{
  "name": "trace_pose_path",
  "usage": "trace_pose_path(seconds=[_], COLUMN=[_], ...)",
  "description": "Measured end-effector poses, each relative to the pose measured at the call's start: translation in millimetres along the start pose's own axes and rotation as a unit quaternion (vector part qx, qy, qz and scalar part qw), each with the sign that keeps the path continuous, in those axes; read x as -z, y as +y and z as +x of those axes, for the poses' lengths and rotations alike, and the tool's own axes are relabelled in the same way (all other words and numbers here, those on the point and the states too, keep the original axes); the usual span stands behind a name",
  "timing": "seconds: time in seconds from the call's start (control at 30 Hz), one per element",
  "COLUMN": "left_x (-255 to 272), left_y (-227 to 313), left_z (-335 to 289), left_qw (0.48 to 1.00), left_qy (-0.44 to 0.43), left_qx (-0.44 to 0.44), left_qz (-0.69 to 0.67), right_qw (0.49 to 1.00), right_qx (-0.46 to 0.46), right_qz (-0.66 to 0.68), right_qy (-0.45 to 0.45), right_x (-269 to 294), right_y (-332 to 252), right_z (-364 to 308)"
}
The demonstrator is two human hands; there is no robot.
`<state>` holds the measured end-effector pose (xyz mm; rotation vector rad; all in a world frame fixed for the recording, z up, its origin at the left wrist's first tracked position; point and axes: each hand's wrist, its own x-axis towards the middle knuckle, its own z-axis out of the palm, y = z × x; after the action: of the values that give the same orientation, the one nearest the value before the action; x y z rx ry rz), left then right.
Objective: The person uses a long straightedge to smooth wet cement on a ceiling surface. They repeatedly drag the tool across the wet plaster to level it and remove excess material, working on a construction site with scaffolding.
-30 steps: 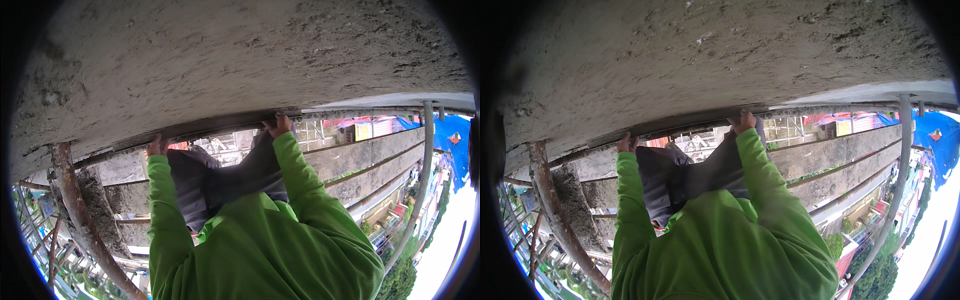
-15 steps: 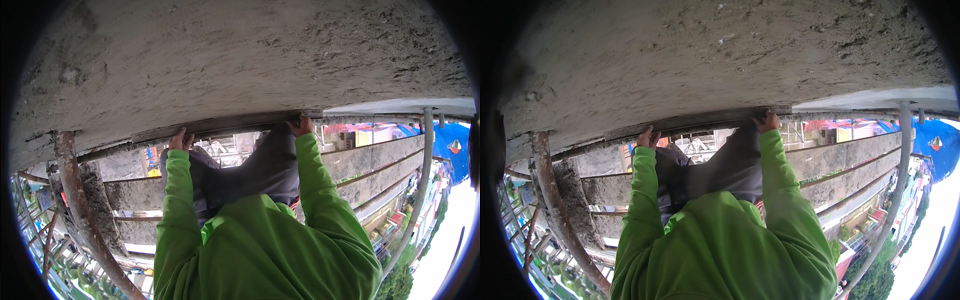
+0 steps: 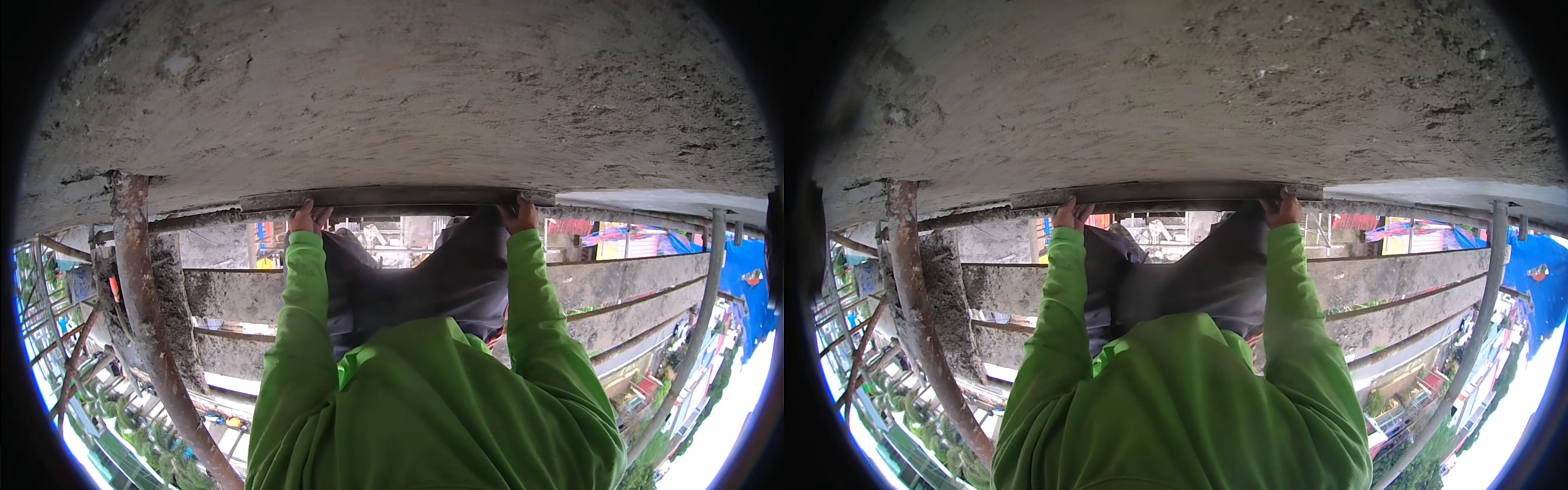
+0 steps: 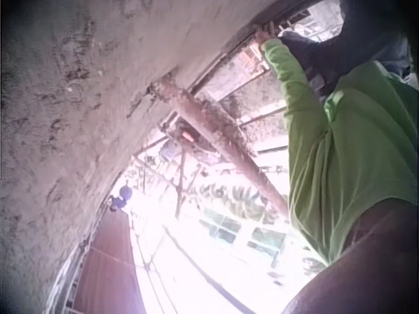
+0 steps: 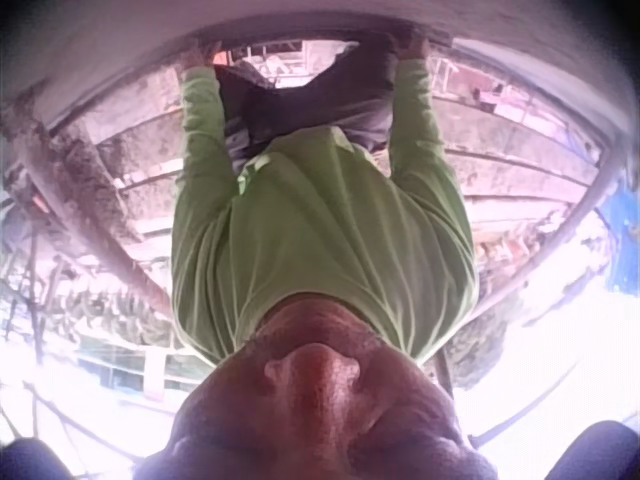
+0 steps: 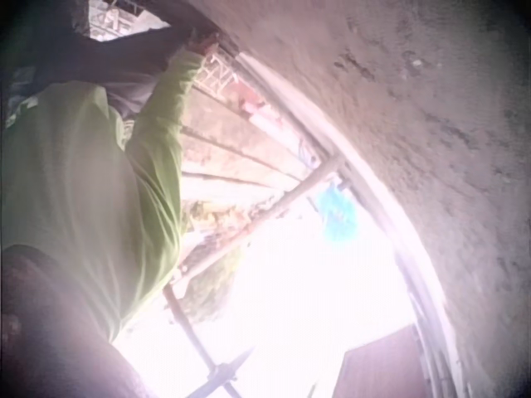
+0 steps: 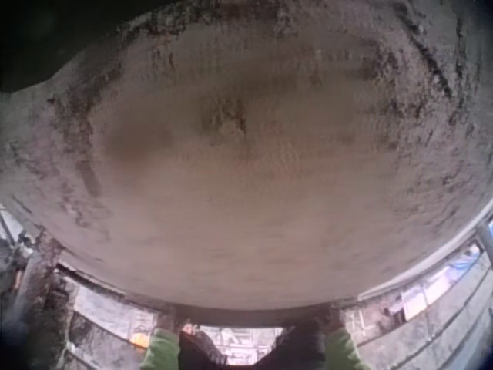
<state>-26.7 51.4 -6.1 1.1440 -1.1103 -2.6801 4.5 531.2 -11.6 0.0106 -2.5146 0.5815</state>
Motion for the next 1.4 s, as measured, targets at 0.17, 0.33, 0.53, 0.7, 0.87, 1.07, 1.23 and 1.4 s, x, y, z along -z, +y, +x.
trace_pose_path(seconds=[0.17, 0.33, 0.53, 0.7, 0.87, 1.07, 1.23, 1.4], left_x=[-12.4, -76.2, -91.2, -32.4, 33.0, 9.3, -32.3, -138.8], left_y=[-58.2, -119.9, -112.3, -67.3, 10.3, 50.5, -51.0, -182.3], left_z=[12.5, -9.5, -16.2, 16.7, 44.2, 8.7, -11.6, -78.3], left_qw=[0.997, 0.980, 0.976, 0.981, 0.993, 0.995, 0.989, 0.949], left_qy=[0.039, 0.141, 0.154, 0.151, 0.084, 0.075, 0.016, -0.037], left_qx=[0.071, 0.139, 0.149, 0.113, 0.063, 0.019, 0.145, 0.309], left_qz=[0.021, 0.031, 0.028, 0.044, 0.050, 0.062, -0.008, -0.037], right_qw=[0.995, 0.975, 0.978, 0.987, 0.995, 0.998, 0.987, 0.971], right_qx=[-0.012, -0.018, -0.018, 0.069, 0.059, 0.050, 0.055, 0.000], right_qz=[-0.070, -0.193, -0.182, -0.130, -0.072, -0.034, -0.141, -0.236], right_qy=[-0.064, -0.108, -0.102, -0.060, -0.030, 0.013, -0.047, -0.045], right_x=[27.0, 82.0, 88.3, 64.2, 30.5, 27.4, 111.8, 263.0], right_y=[78.7, 135.3, 141.7, 54.3, -23.2, -79.7, 16.1, 132.6], right_z=[-4.4, 20.2, 22.2, 30.7, 23.8, 29.3, 57.2, 111.3])
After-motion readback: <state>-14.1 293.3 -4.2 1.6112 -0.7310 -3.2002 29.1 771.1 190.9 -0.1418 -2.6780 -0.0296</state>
